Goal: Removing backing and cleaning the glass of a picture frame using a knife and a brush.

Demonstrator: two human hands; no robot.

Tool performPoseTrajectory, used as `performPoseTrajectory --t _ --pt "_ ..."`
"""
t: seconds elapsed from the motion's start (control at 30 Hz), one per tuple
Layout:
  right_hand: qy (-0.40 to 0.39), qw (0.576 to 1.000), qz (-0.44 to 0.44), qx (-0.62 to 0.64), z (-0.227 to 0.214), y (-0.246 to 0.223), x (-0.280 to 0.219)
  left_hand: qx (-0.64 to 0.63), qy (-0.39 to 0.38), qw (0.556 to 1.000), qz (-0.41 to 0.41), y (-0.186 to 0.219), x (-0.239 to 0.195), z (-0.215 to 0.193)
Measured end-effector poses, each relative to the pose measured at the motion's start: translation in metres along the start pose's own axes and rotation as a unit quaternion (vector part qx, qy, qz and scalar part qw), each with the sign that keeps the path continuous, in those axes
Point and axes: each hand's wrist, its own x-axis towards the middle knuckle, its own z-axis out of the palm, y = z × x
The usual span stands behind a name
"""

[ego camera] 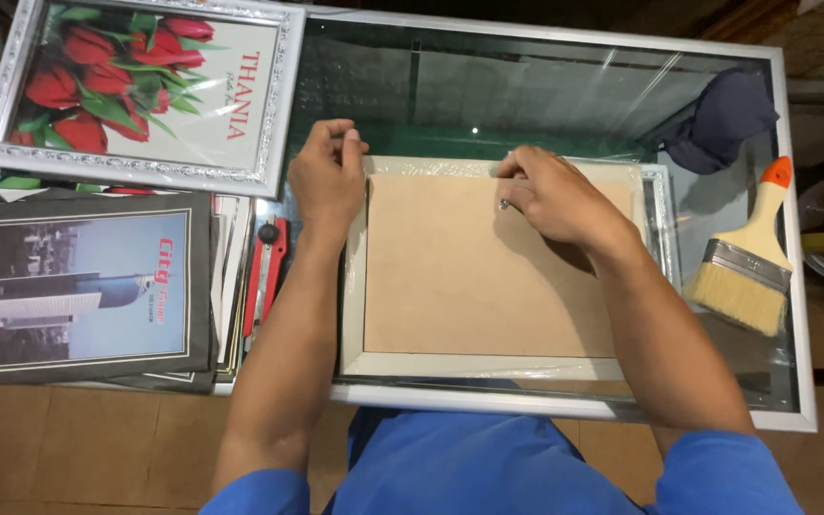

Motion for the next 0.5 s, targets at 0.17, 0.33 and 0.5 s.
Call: performPoseTrajectory --t 0.17,0.33,0.5 --pt "0.004 1.0 0.028 0.003 -0.019 0.002 -0.006 -0.019 -0.003 1.0 0.021 0.001 0.004 0.006" --pt "0.018 0.998 0.066 0.008 -0.022 0.013 -0.004 -0.102 -0.041 0.993 0.045 -0.009 0.006 0.006" --pt "0.055 0.981 0.164 0.086 -0.058 -0.066 -0.045 -0.097 -0.1 0.986 0.094 -0.003 0.011 0.002"
